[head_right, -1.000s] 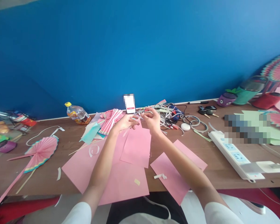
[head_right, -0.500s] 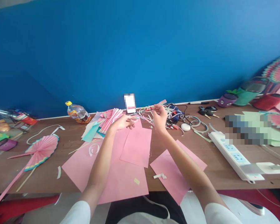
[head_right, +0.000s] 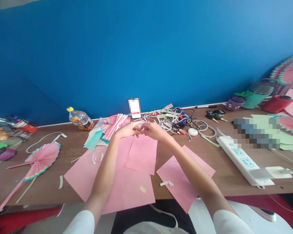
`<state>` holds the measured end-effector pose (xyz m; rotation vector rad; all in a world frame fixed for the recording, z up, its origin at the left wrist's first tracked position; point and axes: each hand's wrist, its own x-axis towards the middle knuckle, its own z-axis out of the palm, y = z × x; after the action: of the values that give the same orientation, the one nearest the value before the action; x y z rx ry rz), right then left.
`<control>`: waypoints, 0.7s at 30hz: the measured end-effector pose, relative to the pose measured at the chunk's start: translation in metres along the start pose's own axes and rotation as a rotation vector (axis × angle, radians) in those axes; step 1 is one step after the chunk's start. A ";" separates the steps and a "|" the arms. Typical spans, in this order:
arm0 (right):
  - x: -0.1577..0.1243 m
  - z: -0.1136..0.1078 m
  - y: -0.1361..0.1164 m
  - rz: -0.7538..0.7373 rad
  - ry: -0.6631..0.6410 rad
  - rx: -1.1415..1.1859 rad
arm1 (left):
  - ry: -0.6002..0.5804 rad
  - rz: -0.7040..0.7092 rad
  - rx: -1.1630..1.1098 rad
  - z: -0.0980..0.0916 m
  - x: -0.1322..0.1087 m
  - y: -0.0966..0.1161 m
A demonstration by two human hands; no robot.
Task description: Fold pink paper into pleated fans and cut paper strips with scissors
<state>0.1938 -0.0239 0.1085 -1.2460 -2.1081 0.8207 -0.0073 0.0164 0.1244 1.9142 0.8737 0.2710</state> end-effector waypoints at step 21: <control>-0.011 -0.019 0.003 0.048 0.168 -0.520 | 0.051 0.050 0.084 -0.004 -0.004 0.003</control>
<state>0.2137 -0.0283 0.1172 -1.5646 -2.2303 0.1692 -0.0106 0.0160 0.1296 2.0173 0.8836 0.3184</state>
